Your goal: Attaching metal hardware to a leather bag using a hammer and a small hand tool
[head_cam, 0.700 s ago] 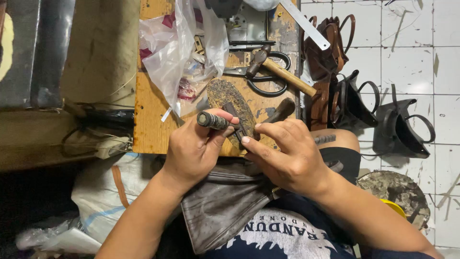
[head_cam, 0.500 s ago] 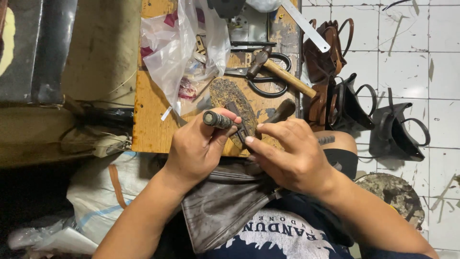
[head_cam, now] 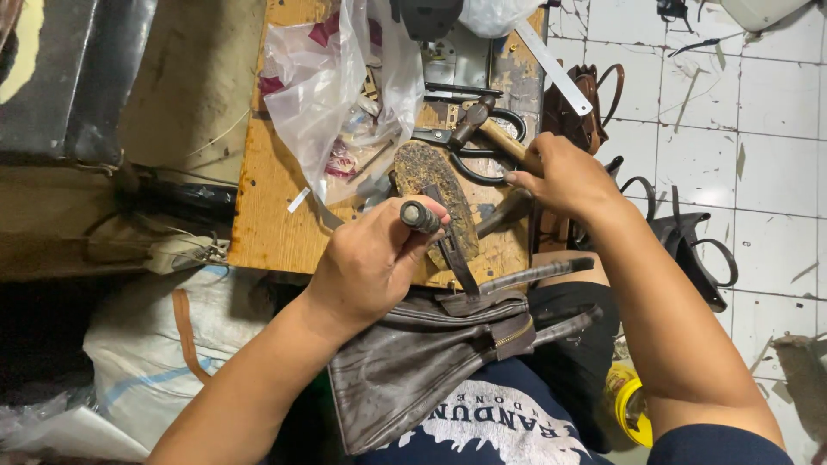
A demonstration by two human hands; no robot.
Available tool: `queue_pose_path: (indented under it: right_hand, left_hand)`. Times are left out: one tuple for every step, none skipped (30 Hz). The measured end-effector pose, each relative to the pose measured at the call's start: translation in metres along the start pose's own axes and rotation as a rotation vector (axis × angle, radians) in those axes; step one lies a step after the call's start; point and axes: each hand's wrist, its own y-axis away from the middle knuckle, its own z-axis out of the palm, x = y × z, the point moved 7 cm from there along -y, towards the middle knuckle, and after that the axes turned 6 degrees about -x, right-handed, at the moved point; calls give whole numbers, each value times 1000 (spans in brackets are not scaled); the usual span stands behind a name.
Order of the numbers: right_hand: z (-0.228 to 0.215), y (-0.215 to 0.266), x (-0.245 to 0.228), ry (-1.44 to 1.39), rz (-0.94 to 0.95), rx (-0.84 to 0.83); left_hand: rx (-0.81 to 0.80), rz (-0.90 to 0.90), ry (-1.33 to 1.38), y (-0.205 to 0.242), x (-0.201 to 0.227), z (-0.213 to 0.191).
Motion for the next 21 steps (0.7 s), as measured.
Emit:
queue_pose_path:
  right_hand:
    - [4,-7,5,2,-2,1]
    - [8,-14,11,18,21,-9]
    - [13,-22,17,34,44,-17]
    - [15,-25,21,36,40,-18]
    - [15,-27,25,25,52,19]
    - [14,-29,30,12,66,60]
    - [14,-23,31,13,66,62]
    - [11,-17,31,-34,58,102]
    - [9,-10,31,-81,50,141]
    - [10,-5,35,-77,49,147]
    - [5,4,38,-185,16,267]
    - [1,13,42,-295,-18,384]
    - [-1,30,35,-291,-20,385]
    - [-11,50,19,-538,-274,438]
    - [-23,73,5,-783,-533,483]
    - [-30,96,-2,-774,-537,489]
    - [-38,119,-9,-728,-525,512]
    - [-45,143,-17,-682,-514,536]
    - [-49,163,-24,-675,-519,542]
    - [-55,185,-35,-517,-535,593]
    - [-60,208,-46,-359,-547,641]
  left_hand:
    - [3,0,-1,0,1,-1]
    - [-21,16,7,-1,2,-1]
    - [-45,33,14,-1,4,0]
    - [-41,31,12,-2,4,-1]
    - [-46,42,6,-3,6,-2]
    - [-53,56,1,-4,8,-2]
    - [-51,58,1,-4,9,-1]
    - [-52,73,-16,-4,10,-1]
    - [-53,88,-33,-4,11,0]
    - [-48,92,-33,-4,10,1]
    - [-48,96,-72,-4,9,3]
    - [-48,97,-110,-2,7,4]
    - [-44,98,-110,0,7,3]
    - [-57,93,-121,0,6,4]
    - [-70,89,-131,1,5,5]
    - [-63,95,-129,-2,8,3]
    - [-73,113,-146,-5,12,3]
    - [-84,131,-165,-7,16,2]
    - [-76,138,-165,-5,17,0]
    - [-133,131,-172,-5,16,1]
    - [-189,123,-180,-4,15,3]
